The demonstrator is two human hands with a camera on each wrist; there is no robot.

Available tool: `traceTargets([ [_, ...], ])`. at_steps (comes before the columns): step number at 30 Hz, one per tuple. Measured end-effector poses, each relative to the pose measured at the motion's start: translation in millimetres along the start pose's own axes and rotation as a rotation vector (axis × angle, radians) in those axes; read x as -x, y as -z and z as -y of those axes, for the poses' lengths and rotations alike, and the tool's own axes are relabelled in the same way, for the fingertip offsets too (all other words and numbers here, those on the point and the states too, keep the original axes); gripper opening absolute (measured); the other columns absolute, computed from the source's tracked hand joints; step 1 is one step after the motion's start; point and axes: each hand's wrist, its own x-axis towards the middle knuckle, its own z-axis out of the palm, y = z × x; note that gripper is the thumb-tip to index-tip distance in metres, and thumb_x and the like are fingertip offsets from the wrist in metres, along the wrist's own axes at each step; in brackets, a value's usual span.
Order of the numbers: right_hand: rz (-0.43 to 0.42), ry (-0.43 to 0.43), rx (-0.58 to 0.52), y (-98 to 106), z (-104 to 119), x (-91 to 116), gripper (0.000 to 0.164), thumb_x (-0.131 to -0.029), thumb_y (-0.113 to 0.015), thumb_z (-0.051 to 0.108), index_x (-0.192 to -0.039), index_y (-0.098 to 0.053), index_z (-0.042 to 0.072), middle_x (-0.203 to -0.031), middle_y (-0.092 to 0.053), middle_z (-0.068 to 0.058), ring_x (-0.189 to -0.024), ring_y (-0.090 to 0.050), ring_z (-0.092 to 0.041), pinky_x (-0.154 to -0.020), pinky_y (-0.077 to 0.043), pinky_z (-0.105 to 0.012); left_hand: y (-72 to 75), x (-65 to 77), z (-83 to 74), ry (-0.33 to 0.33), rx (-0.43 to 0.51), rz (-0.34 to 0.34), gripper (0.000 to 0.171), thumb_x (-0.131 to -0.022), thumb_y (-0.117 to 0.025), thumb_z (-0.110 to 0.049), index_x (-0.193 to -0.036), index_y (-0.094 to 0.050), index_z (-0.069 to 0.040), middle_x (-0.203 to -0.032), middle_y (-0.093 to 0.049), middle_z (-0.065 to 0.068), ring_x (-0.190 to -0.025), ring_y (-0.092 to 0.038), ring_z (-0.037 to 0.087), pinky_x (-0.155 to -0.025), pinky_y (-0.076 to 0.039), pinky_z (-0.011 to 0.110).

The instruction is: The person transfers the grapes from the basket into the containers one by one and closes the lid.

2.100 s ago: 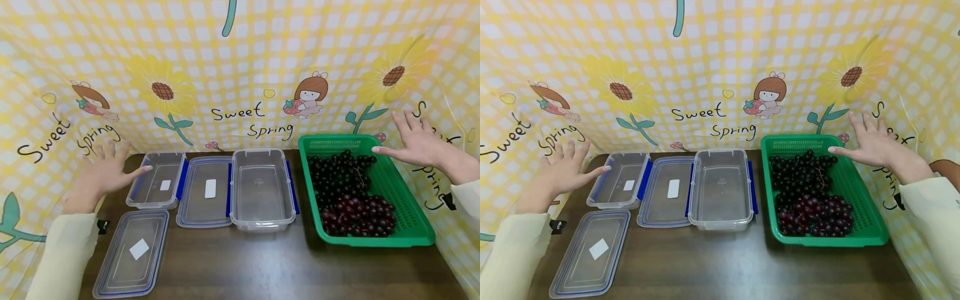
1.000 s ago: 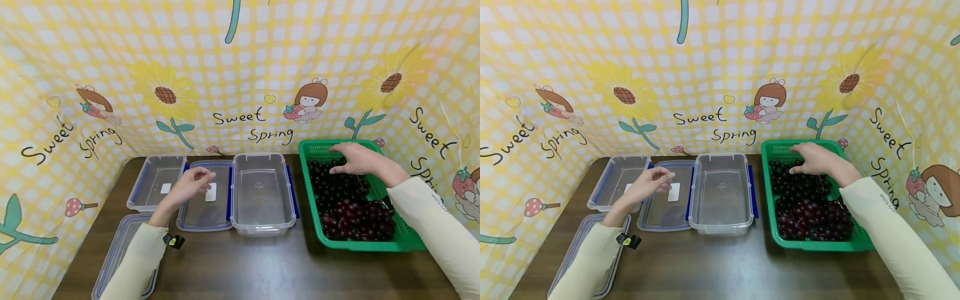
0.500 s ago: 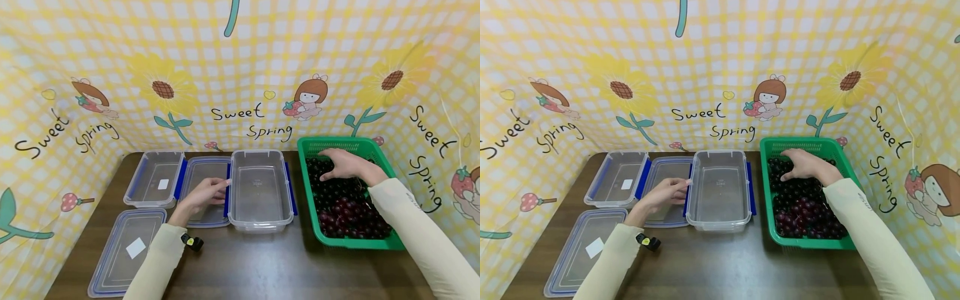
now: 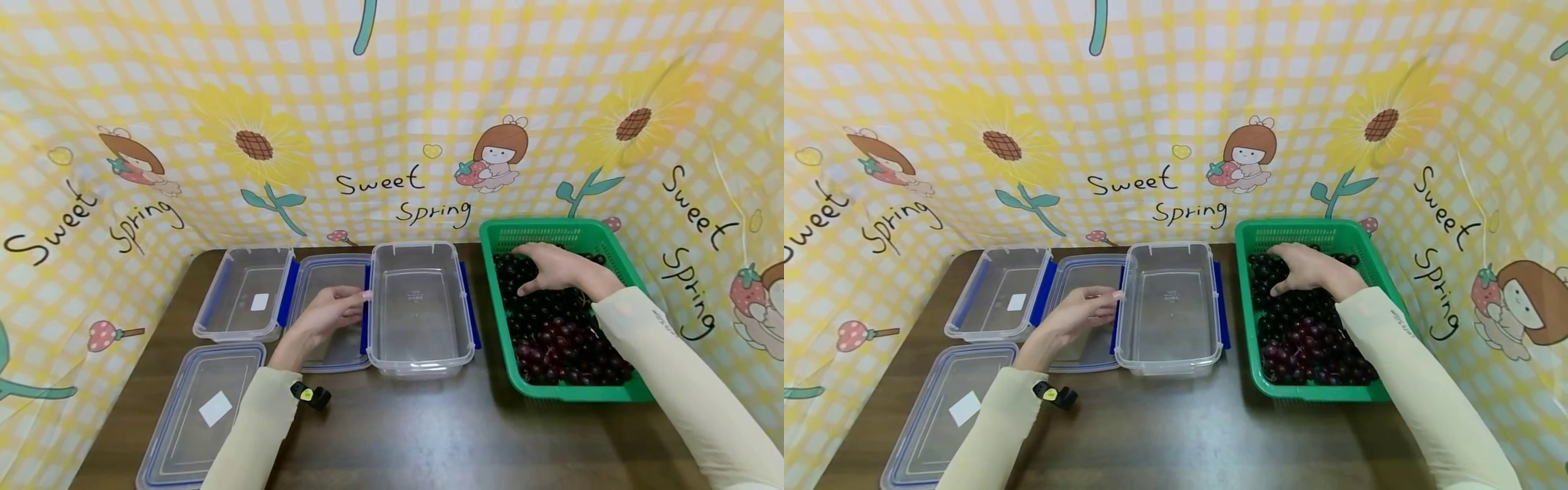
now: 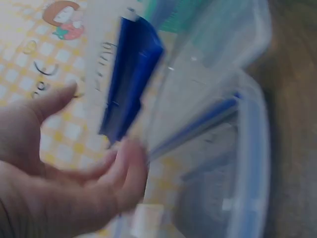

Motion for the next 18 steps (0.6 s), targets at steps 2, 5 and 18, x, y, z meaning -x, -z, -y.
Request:
traceTargets([
  [2,0.003,0.001,-0.004,-0.7,0.1,0.1,0.091,-0.089,-0.085,0.037,-0.158,-0.040,-0.002,-0.162,-0.041,-0.030,-0.147,-0.040,-0.053,-0.115,-0.040,-0.069,-0.1,3.1,-6.5,-0.011,-0.022,-0.052,0.070,-0.099,-0.074,-0.040,-0.150,-0.050,0.000,-0.148,-0.059,0.019,-0.135,-0.060,0.036,-0.117,-0.050,0.047],
  [5,0.008,-0.006,-0.014,-1.7,0.3,-1.6,0.093,-0.089,-0.085,0.037,-0.159,-0.038,-0.003,-0.163,-0.040,-0.030,-0.147,-0.040,-0.053,-0.116,-0.040,-0.069,-0.8,5.3,-15.4,-0.026,-0.018,-0.070,0.057,-0.099,-0.075,-0.033,-0.143,-0.059,0.001,-0.136,-0.068,0.016,-0.119,-0.069,0.025,-0.109,-0.056,0.039],
  [18,0.057,-0.034,-0.043,-2.0,-6.4,-11.7,0.101,-0.085,-0.087,0.044,-0.163,-0.035,0.005,-0.163,-0.040,-0.029,-0.144,-0.045,-0.053,-0.111,-0.045,-0.068,3.9,-7.7,-9.2,0.085,0.172,0.053,0.044,-0.097,-0.076,-0.014,-0.135,-0.065,0.005,-0.102,-0.078,0.005,-0.090,-0.077,0.015,-0.087,-0.065,0.031],
])
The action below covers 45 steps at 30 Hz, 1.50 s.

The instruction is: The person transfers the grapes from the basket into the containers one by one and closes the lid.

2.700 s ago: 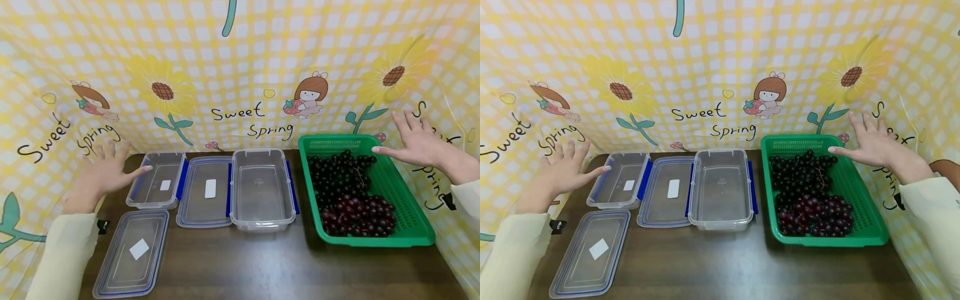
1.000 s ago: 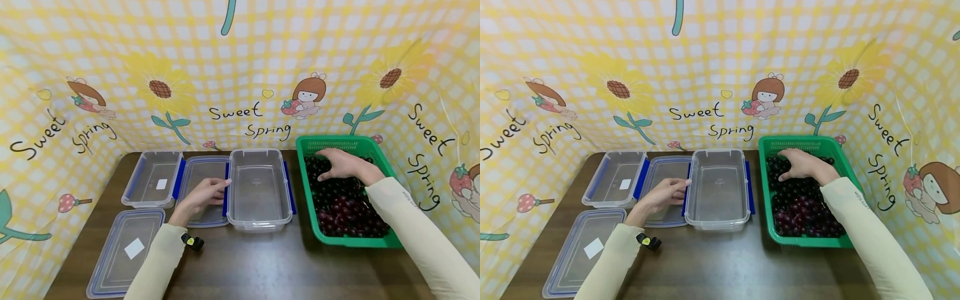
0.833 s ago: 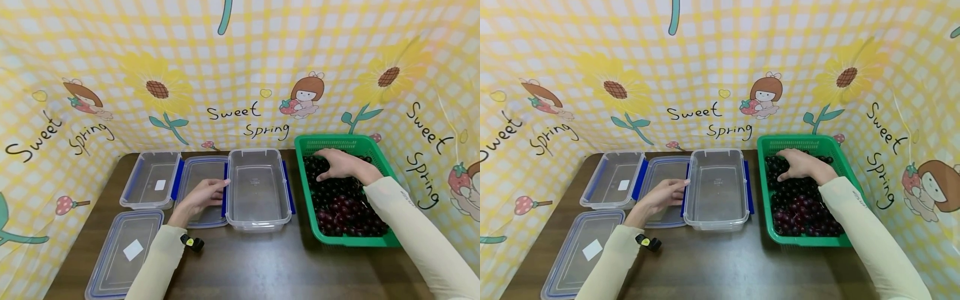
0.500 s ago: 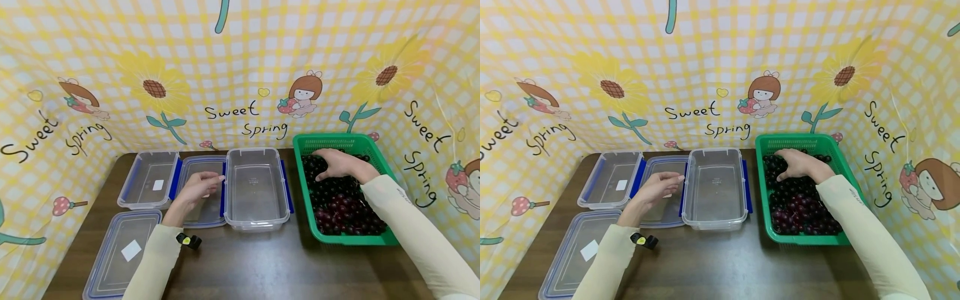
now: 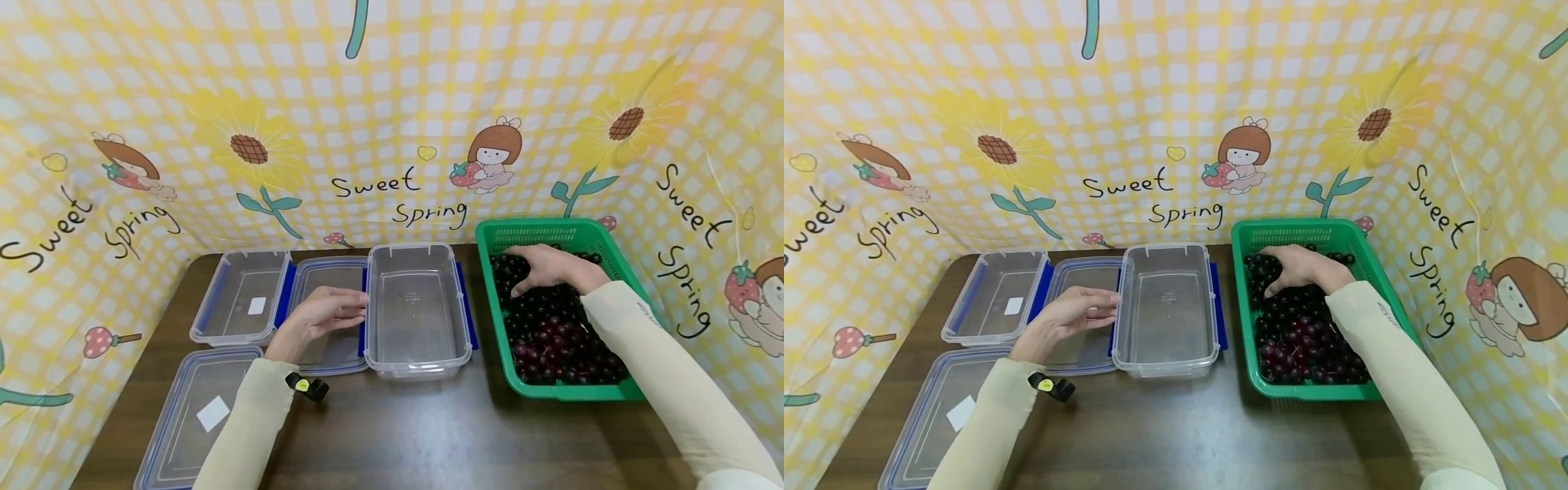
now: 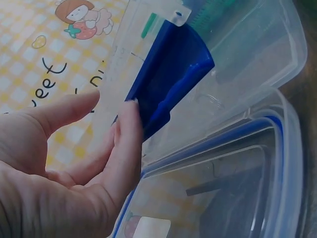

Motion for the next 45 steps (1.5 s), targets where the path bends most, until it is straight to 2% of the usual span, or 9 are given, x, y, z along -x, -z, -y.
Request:
traceTargets([
  [10,0.064,-0.058,-0.035,2.9,1.9,-6.7,0.110,-0.083,-0.089,0.045,-0.166,-0.027,0.007,-0.168,-0.032,-0.028,-0.149,-0.039,-0.052,-0.114,-0.041,-0.069,2.0,-0.5,-1.5,-0.002,-0.025,0.015,0.044,-0.096,-0.078,-0.014,-0.134,-0.066,0.004,-0.101,-0.079,0.005,-0.090,-0.077,0.016,-0.086,-0.065,0.031],
  [19,0.039,-0.029,-0.018,-0.9,-0.1,-9.9,0.105,-0.084,-0.089,0.042,-0.164,-0.032,0.007,-0.166,-0.036,-0.027,-0.148,-0.040,-0.052,-0.114,-0.042,-0.068,-4.1,3.0,-2.5,-0.016,-0.068,-0.014,0.047,-0.094,-0.081,-0.017,-0.132,-0.067,0.004,-0.103,-0.080,0.006,-0.090,-0.078,0.018,-0.086,-0.065,0.033],
  [25,0.082,-0.027,-0.002,-8.2,7.0,-14.6,0.127,-0.077,-0.094,0.044,-0.169,-0.013,0.011,-0.172,-0.024,-0.025,-0.152,-0.036,-0.050,-0.120,-0.031,-0.073,-7.1,5.8,-3.8,-0.020,-0.104,-0.023,0.051,-0.093,-0.082,-0.018,-0.135,-0.064,0.004,-0.107,-0.079,0.008,-0.092,-0.078,0.017,-0.088,-0.065,0.034],
  [27,0.074,-0.028,0.030,-11.3,10.2,-17.0,0.135,-0.073,-0.095,0.048,-0.170,-0.009,0.010,-0.172,-0.026,-0.025,-0.151,-0.037,-0.051,-0.120,-0.025,-0.077,-7.1,6.3,-4.1,-0.021,-0.108,-0.032,0.051,-0.093,-0.082,-0.019,-0.135,-0.064,0.004,-0.108,-0.079,0.008,-0.092,-0.078,0.017,-0.087,-0.065,0.033],
  [30,0.053,-0.040,0.057,-15.5,12.3,-19.3,0.142,-0.069,-0.097,0.053,-0.169,-0.006,0.009,-0.168,-0.032,-0.027,-0.149,-0.039,-0.052,-0.119,-0.026,-0.077,-6.8,5.4,-3.7,-0.024,-0.121,-0.034,0.052,-0.093,-0.082,-0.020,-0.136,-0.064,0.003,-0.109,-0.079,0.009,-0.092,-0.078,0.017,-0.089,-0.064,0.035],
  [33,0.051,-0.045,0.046,-17.4,13.5,-19.3,0.141,-0.072,-0.096,0.048,-0.168,-0.002,0.005,-0.154,-0.051,-0.030,-0.136,-0.054,-0.049,-0.113,-0.041,-0.069,-6.7,4.6,-3.1,-0.018,-0.120,-0.039,0.050,-0.093,-0.083,-0.021,-0.134,-0.066,0.002,-0.110,-0.079,0.009,-0.092,-0.078,0.018,-0.095,-0.062,0.041],
  [36,0.060,-0.038,0.031,-18.0,13.2,-19.4,0.131,-0.081,-0.093,0.036,-0.167,0.001,0.002,-0.115,-0.070,-0.021,-0.103,-0.068,-0.035,-0.101,-0.049,-0.058,-6.9,4.2,-3.1,-0.023,-0.123,-0.042,0.049,-0.093,-0.082,-0.021,-0.134,-0.066,0.001,-0.110,-0.079,0.010,-0.092,-0.078,0.018,-0.097,-0.061,0.043],
  [39,0.064,-0.027,0.030,-18.6,11.4,-19.8,0.120,-0.086,-0.089,0.027,-0.166,-0.003,0.002,-0.080,-0.064,-0.008,-0.072,-0.061,-0.023,-0.088,-0.048,-0.049,-7.1,4.1,-3.1,-0.024,-0.114,-0.048,0.048,-0.093,-0.083,-0.019,-0.133,-0.066,0.001,-0.110,-0.079,0.011,-0.092,-0.078,0.019,-0.094,-0.063,0.041],
  [45,0.046,-0.008,0.003,-18.9,8.4,-16.8,0.112,-0.085,-0.090,0.020,-0.163,-0.012,0.003,-0.075,-0.061,-0.006,-0.063,-0.057,-0.020,-0.064,-0.047,-0.035,-7.6,4.7,-2.1,-0.025,-0.113,-0.043,0.048,-0.093,-0.083,-0.020,-0.133,-0.067,0.001,-0.109,-0.079,0.010,-0.091,-0.078,0.019,-0.087,-0.065,0.035],
])
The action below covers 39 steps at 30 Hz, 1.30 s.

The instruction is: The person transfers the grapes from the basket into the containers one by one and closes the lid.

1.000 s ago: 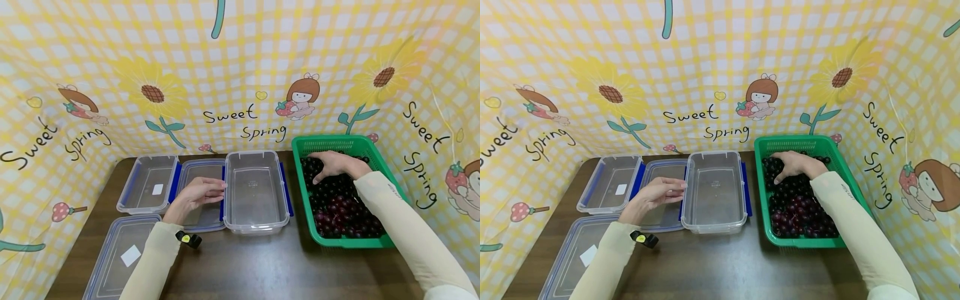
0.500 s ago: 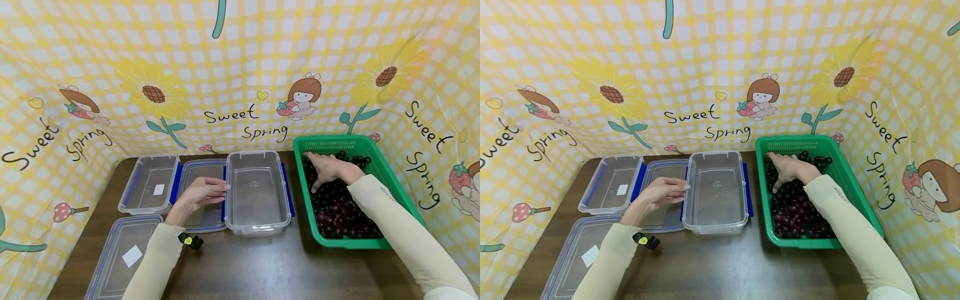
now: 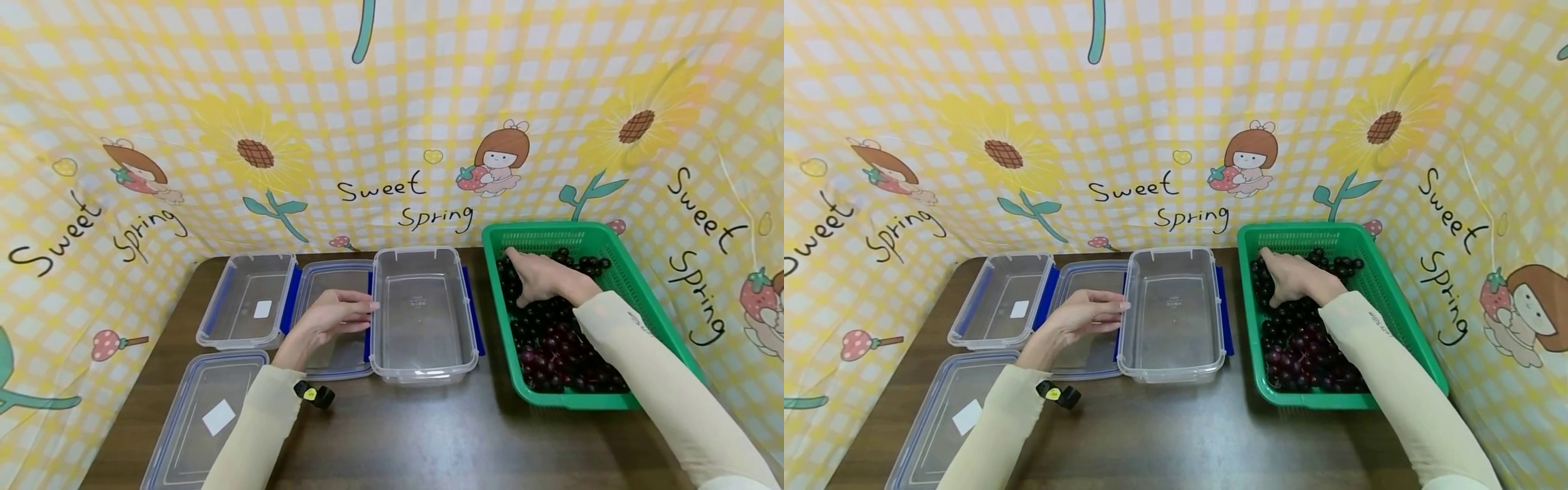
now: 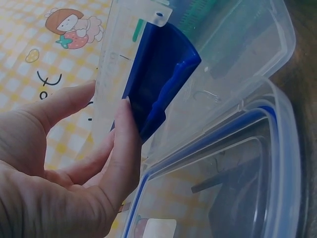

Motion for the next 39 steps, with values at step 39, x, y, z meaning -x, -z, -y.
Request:
traceTargets([
  [39,-0.206,0.002,-0.239,46.9,-2.1,42.8,0.099,-0.087,-0.084,0.023,-0.161,-0.020,0.008,-0.060,-0.048,0.000,-0.049,-0.045,-0.018,-0.057,-0.046,-0.038,2.2,-0.3,-0.5,-0.021,0.018,0.037,0.050,-0.096,-0.079,-0.017,-0.137,-0.062,0.005,-0.110,-0.078,0.010,-0.091,-0.078,0.019,-0.087,-0.065,0.034],
])
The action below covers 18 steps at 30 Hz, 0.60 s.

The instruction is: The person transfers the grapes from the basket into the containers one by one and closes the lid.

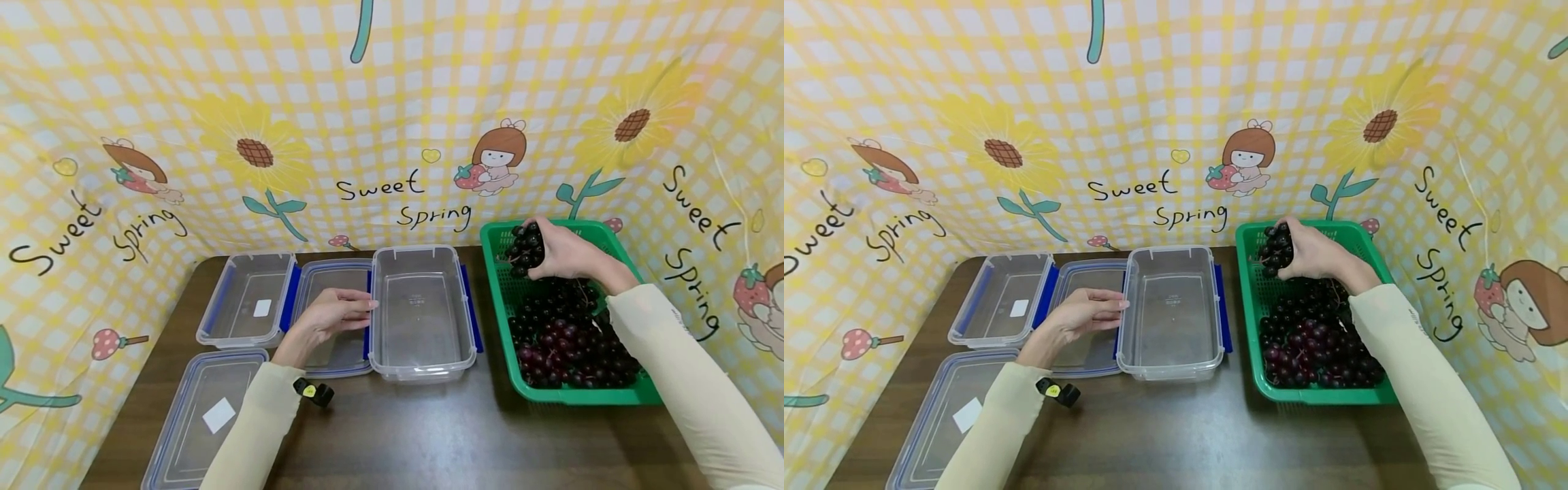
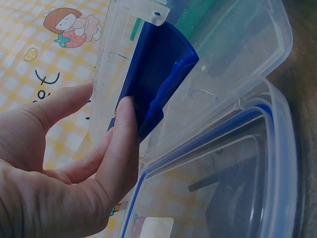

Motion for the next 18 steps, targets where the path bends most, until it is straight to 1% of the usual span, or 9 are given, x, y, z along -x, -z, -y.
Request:
traceTargets([
  [7,-0.014,0.005,0.020,8.0,5.7,8.1,0.100,-0.088,-0.084,0.025,-0.162,-0.019,0.008,-0.059,-0.047,0.000,-0.049,-0.044,-0.019,-0.057,-0.044,-0.038,-0.6,1.1,-0.8,0.005,0.002,-0.002,0.049,-0.096,-0.079,-0.017,-0.137,-0.062,0.005,-0.110,-0.078,0.010,-0.091,-0.078,0.019,-0.087,-0.065,0.035],
  [18,-0.054,0.054,0.057,12.3,17.1,19.9,0.096,-0.086,-0.086,0.022,-0.159,-0.023,0.010,-0.058,-0.045,0.000,-0.047,-0.044,-0.018,-0.058,-0.045,-0.037,0.0,-1.3,0.0,0.007,0.003,-0.013,0.047,-0.095,-0.080,-0.017,-0.135,-0.065,0.004,-0.110,-0.079,0.011,-0.092,-0.079,0.020,-0.086,-0.065,0.035],
])
